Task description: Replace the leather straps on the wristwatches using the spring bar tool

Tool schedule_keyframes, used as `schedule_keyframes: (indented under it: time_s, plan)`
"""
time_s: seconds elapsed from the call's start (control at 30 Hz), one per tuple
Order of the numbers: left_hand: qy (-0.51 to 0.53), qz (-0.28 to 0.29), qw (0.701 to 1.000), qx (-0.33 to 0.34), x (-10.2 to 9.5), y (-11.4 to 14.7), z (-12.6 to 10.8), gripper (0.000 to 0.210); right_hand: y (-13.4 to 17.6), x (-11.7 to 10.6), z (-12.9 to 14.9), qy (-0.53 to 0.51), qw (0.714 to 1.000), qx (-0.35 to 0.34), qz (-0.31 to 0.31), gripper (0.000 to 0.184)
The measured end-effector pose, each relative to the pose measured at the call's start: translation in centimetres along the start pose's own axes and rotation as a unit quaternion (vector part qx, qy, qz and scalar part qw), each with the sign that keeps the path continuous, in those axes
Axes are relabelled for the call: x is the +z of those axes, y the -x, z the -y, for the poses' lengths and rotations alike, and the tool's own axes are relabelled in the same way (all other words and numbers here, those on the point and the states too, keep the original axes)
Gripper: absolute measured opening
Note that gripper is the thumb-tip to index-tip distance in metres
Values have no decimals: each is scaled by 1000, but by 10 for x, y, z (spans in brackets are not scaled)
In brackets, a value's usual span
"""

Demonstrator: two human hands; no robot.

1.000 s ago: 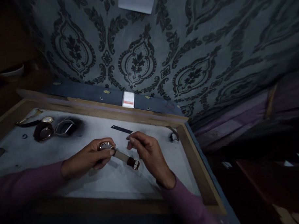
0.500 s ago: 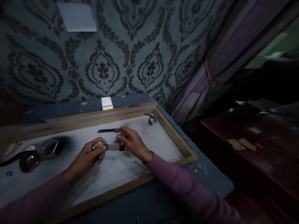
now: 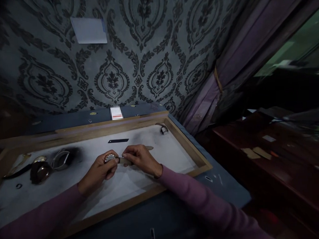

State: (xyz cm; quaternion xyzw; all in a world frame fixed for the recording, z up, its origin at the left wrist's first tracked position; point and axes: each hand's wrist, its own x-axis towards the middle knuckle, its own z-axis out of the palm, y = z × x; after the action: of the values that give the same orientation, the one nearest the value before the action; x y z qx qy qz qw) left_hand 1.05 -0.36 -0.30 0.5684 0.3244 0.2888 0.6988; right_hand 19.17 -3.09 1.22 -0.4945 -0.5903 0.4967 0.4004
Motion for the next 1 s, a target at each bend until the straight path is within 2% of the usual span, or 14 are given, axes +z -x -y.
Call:
schedule_keyframes:
  time_s: [0.13,0.53,1.0]
  plan:
    - [7,0,1000,-10,0,0,-1,18,2,2,-2,-22,1000,18,7,37]
    - [16,-8,1000,-15,-1,1,-1,19,4,4,7,27,999,12,22,37]
    - [18,-9,1000,-17,0,1,-3,18,4,2,6,58,998,-19,31,41]
